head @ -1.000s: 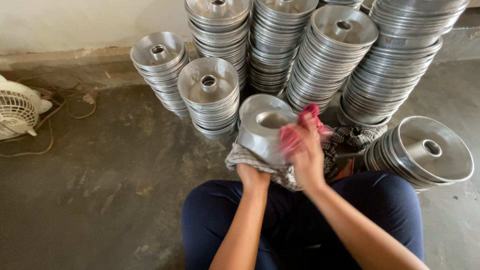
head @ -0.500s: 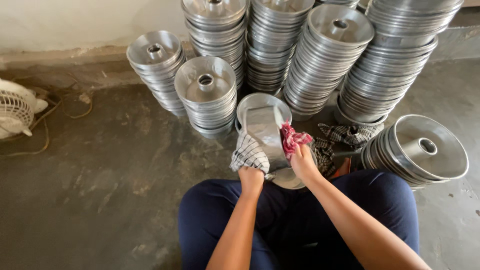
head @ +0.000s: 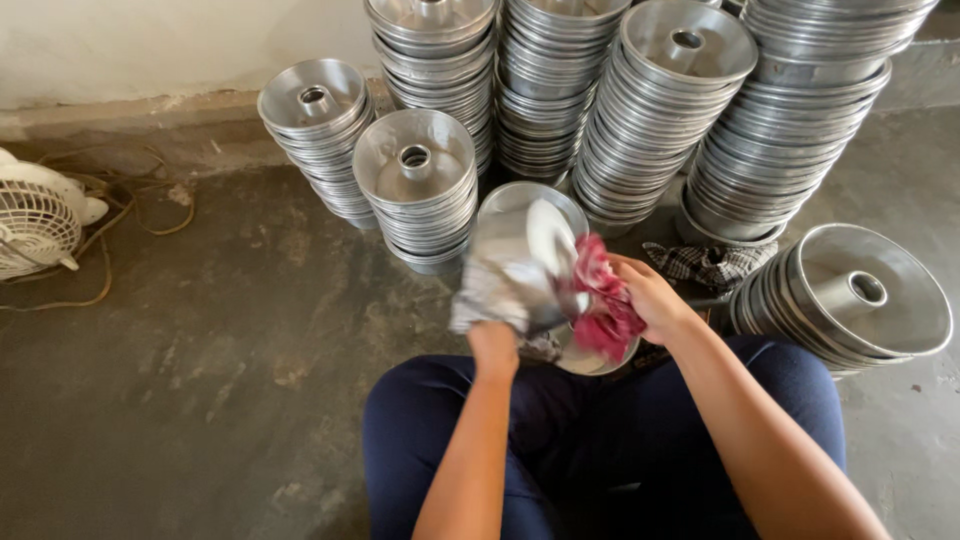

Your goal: The person sits on the floor and wipes the interior and exterior surfaces of metal funnel-shaped parts using a red cloth. They handle the parts one at a time, rotating them to clean different areas, and place each cleaned part onto a nearby stack.

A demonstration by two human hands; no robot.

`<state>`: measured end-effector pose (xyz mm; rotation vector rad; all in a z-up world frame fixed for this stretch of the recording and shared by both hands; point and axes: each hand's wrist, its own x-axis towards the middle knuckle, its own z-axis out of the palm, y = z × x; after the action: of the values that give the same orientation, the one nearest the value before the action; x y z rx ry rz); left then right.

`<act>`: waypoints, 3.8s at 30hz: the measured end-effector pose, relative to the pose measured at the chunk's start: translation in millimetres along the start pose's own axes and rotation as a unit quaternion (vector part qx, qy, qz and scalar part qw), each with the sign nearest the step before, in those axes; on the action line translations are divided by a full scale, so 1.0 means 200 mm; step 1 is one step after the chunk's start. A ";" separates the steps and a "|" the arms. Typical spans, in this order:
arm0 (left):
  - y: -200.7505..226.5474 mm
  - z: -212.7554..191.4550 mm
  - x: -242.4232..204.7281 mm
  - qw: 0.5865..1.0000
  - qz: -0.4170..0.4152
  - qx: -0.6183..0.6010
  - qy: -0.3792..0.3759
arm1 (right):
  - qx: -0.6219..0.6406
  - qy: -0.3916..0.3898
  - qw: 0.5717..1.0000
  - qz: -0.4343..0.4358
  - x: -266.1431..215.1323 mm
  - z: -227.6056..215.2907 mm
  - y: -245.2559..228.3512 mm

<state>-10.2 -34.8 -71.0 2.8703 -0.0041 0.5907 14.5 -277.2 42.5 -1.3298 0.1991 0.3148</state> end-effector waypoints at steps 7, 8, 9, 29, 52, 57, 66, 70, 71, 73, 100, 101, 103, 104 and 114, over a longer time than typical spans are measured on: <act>-0.07 -0.61 0.09 0.498 -0.130 -0.853 0.086 | 0.163 -0.077 0.978 0.102 -0.18 -0.08 -0.09; -0.06 -0.64 0.08 0.511 -0.108 -0.849 0.079 | 0.186 -0.081 0.969 0.138 -0.19 -0.08 -0.10; -0.06 -0.64 0.07 0.523 -0.086 -0.845 0.072 | 0.177 -0.073 0.972 0.139 -0.20 -0.09 -0.11; 0.02 -0.54 0.11 0.303 -0.261 -0.914 -0.076 | -0.438 0.014 0.885 -0.155 -0.37 -0.14 -0.18; 1.22 -0.17 0.33 0.441 -0.058 -0.857 -0.258 | -0.151 0.461 0.845 -0.224 -1.03 -0.98 -0.55; 1.67 0.18 0.38 0.547 -0.101 -0.746 -0.366 | -0.188 0.522 0.798 -0.234 -1.08 -1.25 -0.51; 1.99 0.14 0.38 0.782 0.021 -0.574 -0.240 | -0.260 0.514 0.805 -0.140 -0.84 -1.68 -0.21; 2.00 0.08 0.40 0.880 0.061 -0.425 -0.205 | -0.490 0.503 0.703 -0.115 -0.78 -1.74 -0.14; 1.99 0.08 0.40 0.871 0.020 -0.430 -0.237 | -0.501 0.503 0.696 -0.106 -0.78 -1.74 -0.14; 1.97 0.10 0.39 0.846 -0.063 -0.437 -0.298 | -0.524 0.503 0.682 -0.090 -0.80 -1.69 -0.17; -0.28 0.22 0.55 0.614 -0.464 -0.635 -0.072 | -0.543 0.175 0.806 -0.159 0.46 0.11 -0.15; -0.30 0.30 0.55 0.661 -0.451 -0.596 -0.063 | -0.548 0.187 0.805 -0.133 0.50 0.11 -0.12; -0.29 0.45 0.57 0.749 -0.417 -0.513 -0.045 | -0.558 0.210 0.798 -0.095 0.59 0.12 -0.07; -0.28 0.50 0.58 0.811 -0.371 -0.451 -0.041 | -0.563 0.220 0.792 -0.083 0.62 0.12 -0.05; -0.15 0.25 0.69 0.884 -0.348 -0.313 -0.021 | -0.598 0.121 0.792 -0.001 1.09 -0.09 0.04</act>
<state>137.3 -10.2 -69.2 2.0418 0.6698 0.2942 217.4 -269.7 -38.1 -2.6494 0.2164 0.2594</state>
